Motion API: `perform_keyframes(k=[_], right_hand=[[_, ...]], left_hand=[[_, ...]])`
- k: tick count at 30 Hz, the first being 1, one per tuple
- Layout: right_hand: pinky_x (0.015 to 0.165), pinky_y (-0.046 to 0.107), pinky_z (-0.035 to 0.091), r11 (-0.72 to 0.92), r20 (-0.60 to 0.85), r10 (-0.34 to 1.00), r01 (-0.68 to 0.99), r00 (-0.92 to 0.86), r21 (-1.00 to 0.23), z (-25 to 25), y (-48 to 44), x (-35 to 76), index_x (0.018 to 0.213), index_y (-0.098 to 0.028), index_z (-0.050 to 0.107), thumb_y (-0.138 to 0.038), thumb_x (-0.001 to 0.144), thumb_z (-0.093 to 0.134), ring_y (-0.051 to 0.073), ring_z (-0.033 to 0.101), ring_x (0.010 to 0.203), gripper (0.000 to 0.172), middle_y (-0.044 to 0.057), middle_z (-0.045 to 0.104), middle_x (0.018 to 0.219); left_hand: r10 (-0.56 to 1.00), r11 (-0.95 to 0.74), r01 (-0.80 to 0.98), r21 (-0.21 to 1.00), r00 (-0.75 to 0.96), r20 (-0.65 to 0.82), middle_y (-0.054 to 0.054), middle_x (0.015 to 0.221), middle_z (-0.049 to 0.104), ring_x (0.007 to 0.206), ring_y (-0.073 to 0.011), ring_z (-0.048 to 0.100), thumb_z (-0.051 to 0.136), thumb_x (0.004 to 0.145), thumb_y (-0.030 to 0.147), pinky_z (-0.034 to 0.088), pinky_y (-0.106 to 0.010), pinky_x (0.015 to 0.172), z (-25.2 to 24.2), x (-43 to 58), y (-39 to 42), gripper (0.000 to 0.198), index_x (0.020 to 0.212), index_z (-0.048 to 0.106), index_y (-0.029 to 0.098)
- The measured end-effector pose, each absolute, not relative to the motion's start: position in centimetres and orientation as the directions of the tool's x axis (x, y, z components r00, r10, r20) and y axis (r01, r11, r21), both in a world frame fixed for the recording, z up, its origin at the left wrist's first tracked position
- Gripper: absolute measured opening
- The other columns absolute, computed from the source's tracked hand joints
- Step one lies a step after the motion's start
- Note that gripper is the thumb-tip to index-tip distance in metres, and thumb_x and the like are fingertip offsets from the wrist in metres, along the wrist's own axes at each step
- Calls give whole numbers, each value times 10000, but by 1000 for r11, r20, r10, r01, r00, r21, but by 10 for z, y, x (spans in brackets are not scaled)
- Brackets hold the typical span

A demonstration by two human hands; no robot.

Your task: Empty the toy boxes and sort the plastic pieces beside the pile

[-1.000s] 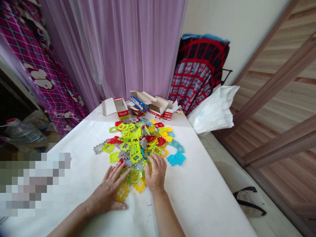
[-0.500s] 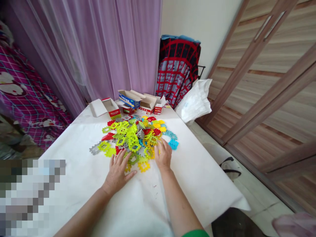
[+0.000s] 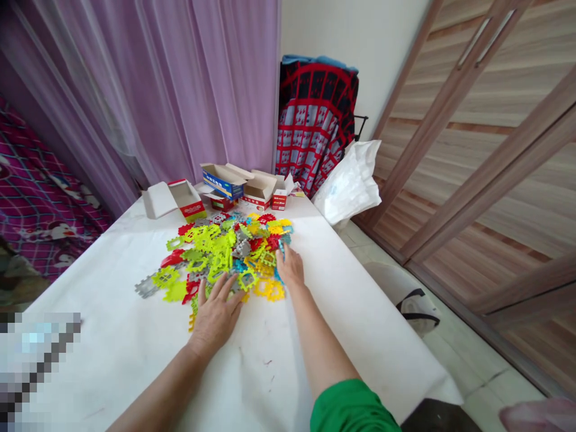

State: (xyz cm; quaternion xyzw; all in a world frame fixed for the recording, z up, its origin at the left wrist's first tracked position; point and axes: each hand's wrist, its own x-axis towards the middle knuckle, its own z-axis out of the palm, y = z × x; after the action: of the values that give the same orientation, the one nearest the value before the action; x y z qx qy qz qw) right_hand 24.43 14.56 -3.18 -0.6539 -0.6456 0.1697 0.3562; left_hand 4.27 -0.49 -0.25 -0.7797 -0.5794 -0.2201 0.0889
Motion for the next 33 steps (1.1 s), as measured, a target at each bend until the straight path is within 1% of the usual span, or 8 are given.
perform_keyframes(k=[4,7,12,17,21,24,30,33], right_hand=[[1142,371,311,276,293,953,174,74,-945,-42,139,176,1384,-249,503,-585,901,444,208,422,1348,591,35,508,1433],[1174,398,258,226,223,974,-172,36,-959,-41,140,155,1397,-252,484,-647,864,479,200,367,1387,664,20,429,1495],[1050,468,421,76,50,996,-489,67,-869,-33,147,179,1254,-265,588,-675,812,508,242,565,1209,608,62,585,1342],[954,428,489,235,212,960,-114,183,-965,-27,131,196,983,-217,676,-510,759,656,236,651,986,370,68,705,1034],[1061,406,413,477,484,875,242,-34,-845,-22,110,176,1071,-224,678,-389,736,694,237,565,1171,374,84,647,1214],[1066,391,417,549,530,835,296,-148,-782,-18,103,165,1081,-227,683,-345,793,630,223,559,1201,316,83,634,1258],[796,336,546,350,414,899,331,145,-876,-18,105,178,890,-222,702,-372,878,480,207,676,837,268,51,737,889],[677,304,538,354,425,900,402,101,-845,-15,102,181,842,-216,700,-371,854,505,185,645,690,249,42,718,798]], left_hand=[[843,-282,953,109,191,503,-91,1357,589,1315,-354,466,554,860,219,246,-697,1084,-5,21,-8,214,1012,695,275],[825,-326,932,159,198,530,-93,1327,605,1287,-332,499,539,874,251,362,-634,1051,-7,14,-8,181,980,685,260],[777,-439,856,273,209,594,-108,1297,616,1239,-224,549,497,900,210,475,-415,1016,-5,11,-4,179,1002,643,218],[852,-199,943,268,31,523,-136,1449,486,1389,-321,369,593,850,404,218,-602,1144,1,-6,-3,469,1287,547,241],[933,79,952,296,-175,314,-218,1551,296,1428,-408,255,624,773,577,163,-710,1087,-8,-22,-1,825,1458,362,200],[943,12,949,315,-116,313,-227,1530,329,1417,-415,278,635,765,584,213,-692,1083,-19,-28,2,818,1443,391,197],[905,-208,874,440,2,425,-193,1524,342,1387,-327,373,541,879,489,400,-517,1073,-23,-28,3,603,1395,451,189],[881,-202,852,482,-56,470,-165,1458,443,1335,-290,448,505,917,412,423,-495,1062,-20,-30,3,457,1323,516,202]])
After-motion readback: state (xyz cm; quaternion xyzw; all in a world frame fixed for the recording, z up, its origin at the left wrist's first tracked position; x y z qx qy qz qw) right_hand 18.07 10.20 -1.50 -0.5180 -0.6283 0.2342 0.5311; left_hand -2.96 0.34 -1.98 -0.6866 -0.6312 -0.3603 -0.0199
